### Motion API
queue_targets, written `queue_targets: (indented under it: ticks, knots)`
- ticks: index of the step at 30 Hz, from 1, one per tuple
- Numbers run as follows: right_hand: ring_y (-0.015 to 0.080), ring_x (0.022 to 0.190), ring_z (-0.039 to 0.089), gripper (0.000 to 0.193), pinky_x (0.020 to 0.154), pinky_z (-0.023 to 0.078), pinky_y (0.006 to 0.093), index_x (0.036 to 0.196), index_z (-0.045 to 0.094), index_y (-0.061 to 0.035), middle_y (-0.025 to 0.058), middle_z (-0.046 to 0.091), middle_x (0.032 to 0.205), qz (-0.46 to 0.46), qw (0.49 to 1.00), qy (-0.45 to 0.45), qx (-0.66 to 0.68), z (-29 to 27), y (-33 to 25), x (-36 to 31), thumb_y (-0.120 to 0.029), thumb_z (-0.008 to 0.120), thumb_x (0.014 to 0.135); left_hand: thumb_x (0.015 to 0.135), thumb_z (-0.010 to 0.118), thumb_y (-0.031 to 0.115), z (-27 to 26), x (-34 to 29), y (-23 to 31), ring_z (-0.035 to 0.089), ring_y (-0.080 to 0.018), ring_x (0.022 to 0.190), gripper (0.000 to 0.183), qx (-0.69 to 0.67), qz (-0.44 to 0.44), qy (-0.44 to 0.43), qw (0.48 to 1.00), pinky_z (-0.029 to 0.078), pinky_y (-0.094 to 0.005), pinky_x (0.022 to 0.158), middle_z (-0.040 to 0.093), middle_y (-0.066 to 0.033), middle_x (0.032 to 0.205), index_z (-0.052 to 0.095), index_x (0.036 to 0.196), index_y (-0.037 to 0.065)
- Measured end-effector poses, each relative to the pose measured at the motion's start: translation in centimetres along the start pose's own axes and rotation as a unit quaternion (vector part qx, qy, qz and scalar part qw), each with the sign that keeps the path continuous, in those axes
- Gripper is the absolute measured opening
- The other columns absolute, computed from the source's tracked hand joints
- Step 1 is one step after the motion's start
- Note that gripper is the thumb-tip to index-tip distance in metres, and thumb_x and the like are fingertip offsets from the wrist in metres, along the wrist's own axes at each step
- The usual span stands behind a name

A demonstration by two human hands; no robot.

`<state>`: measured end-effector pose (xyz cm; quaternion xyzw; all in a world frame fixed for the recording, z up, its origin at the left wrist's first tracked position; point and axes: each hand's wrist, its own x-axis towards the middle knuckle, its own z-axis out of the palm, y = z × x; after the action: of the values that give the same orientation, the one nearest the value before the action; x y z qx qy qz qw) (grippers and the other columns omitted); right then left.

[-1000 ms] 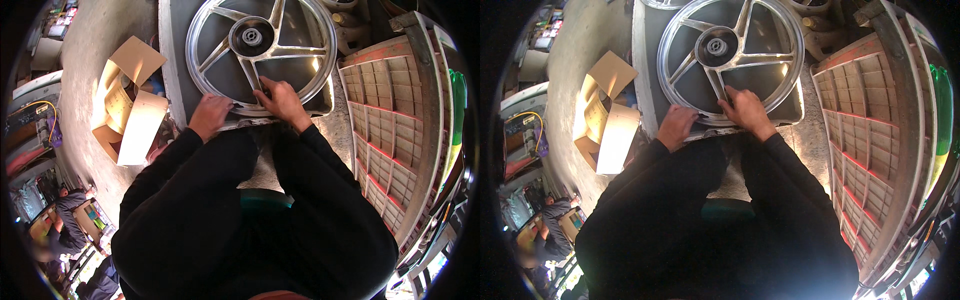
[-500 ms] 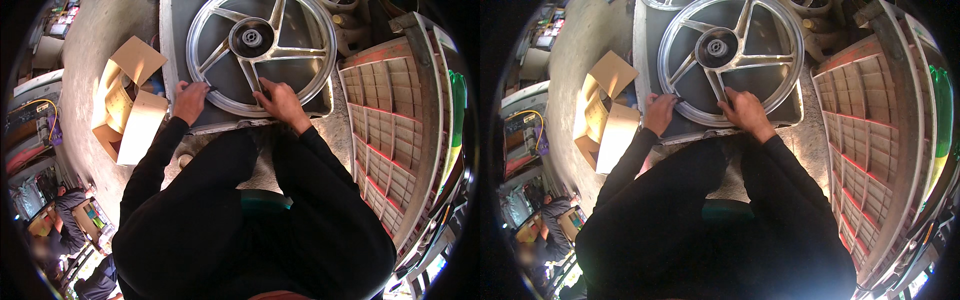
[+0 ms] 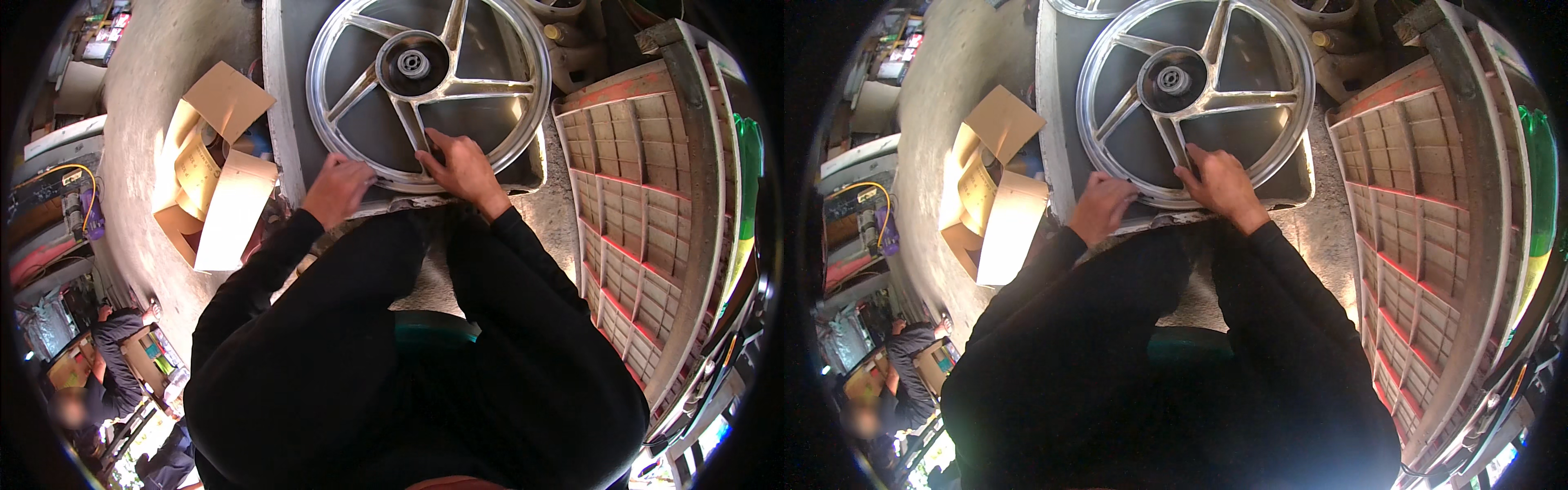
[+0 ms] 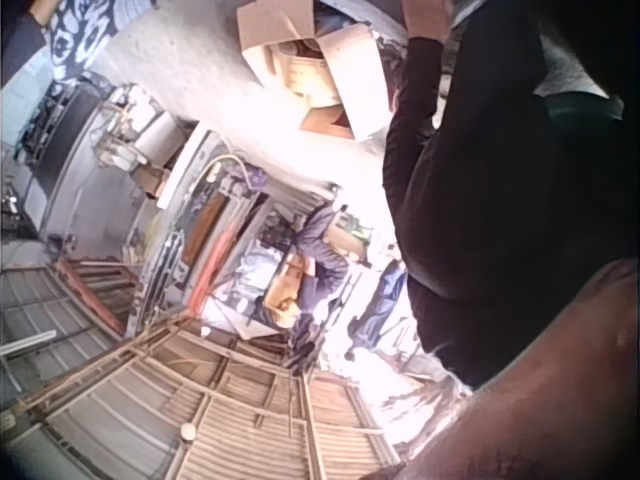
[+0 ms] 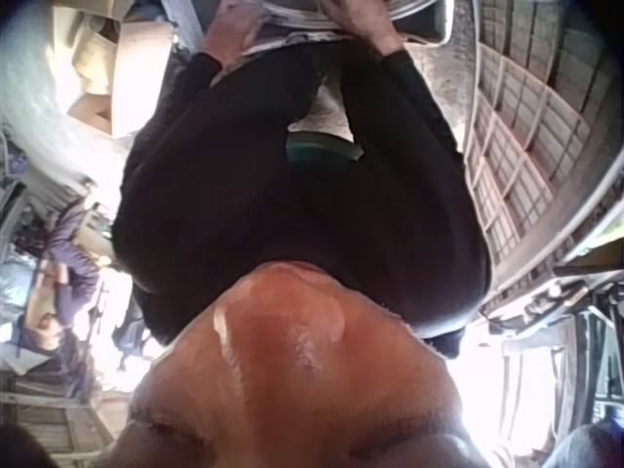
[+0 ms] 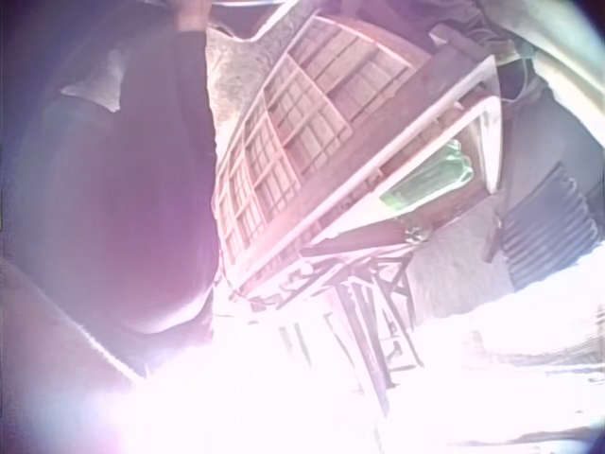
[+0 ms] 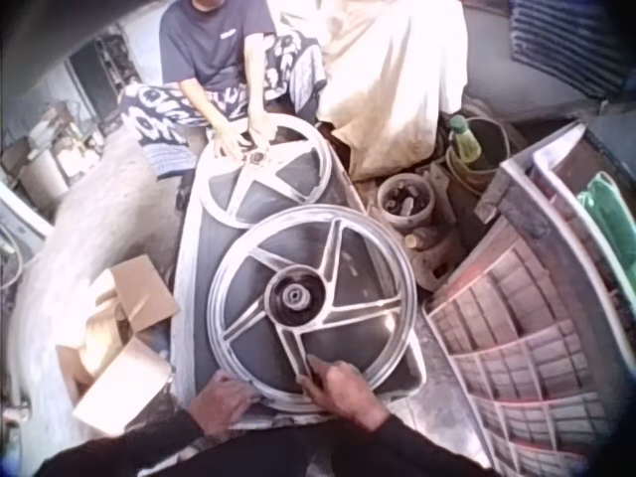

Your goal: The person sands the surface of a motorcycle rim by hand using a piece of sandpaper, moving around the outer edge and the inner spokes.

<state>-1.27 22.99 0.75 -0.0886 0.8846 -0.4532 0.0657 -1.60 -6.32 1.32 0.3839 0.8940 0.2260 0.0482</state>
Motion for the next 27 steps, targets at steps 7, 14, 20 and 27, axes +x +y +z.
queue_targets:
  ticks: [7,14,20,27]
  knots:
    - [0.047,0.085,0.069,0.034,0.079,0.054,0.0571,0.115,0.067,-0.0015,0.0238,0.072,0.084,-0.004,1.0,0.007,-0.01,0.0,0.1,-0.1,-0.03,0.074,0.097,0.101,0.062,0.013,0.5,-0.8,-2.2,0.069,-0.0234,0.104,0.014,0.036,-0.034,0.034,0.998,0.04,-0.0445,0.099,0.074,-0.0078,0.107,0.072,0.109,0.008]
    - [0.0474,0.083,0.069,0.036,0.078,0.054,0.0569,0.116,0.067,-0.0006,0.0245,0.071,0.082,-0.016,1.0,0.018,-0.007,0.4,0.8,-0.2,-0.03,0.074,0.097,0.101,0.063,0.015,-0.5,-0.4,-5.6,0.069,-0.0263,0.104,0.013,0.093,-0.051,0.035,0.994,0.041,-0.044,0.099,0.074,-0.0076,0.105,0.071,0.108,0.008]
    - [0.047,0.082,0.07,0.042,0.074,0.054,0.0525,0.125,0.069,0.0026,0.0243,0.073,0.085,-0.021,0.999,0.015,-0.022,0.6,1.0,-0.1,-0.027,0.077,0.096,0.1,0.065,0.011,-0.2,-0.1,0.6,0.07,-0.0274,0.104,0.015,-0.013,0.009,-0.014,1.0,0.043,-0.0437,0.099,0.076,-0.0095,0.112,0.072,0.112,0.005]
    - [0.0465,0.087,0.069,0.036,0.08,0.054,0.0564,0.117,0.068,-0.0016,0.0241,0.072,0.084,-0.013,1.0,0.014,-0.024,0.7,0.9,-0.2,-0.031,0.074,0.097,0.1,0.064,0.012,0.9,-0.8,-0.1,0.07,-0.0223,0.106,0.016,0.005,-0.042,0.019,0.999,0.041,-0.044,0.101,0.075,-0.0071,0.114,0.07,0.114,0.009]
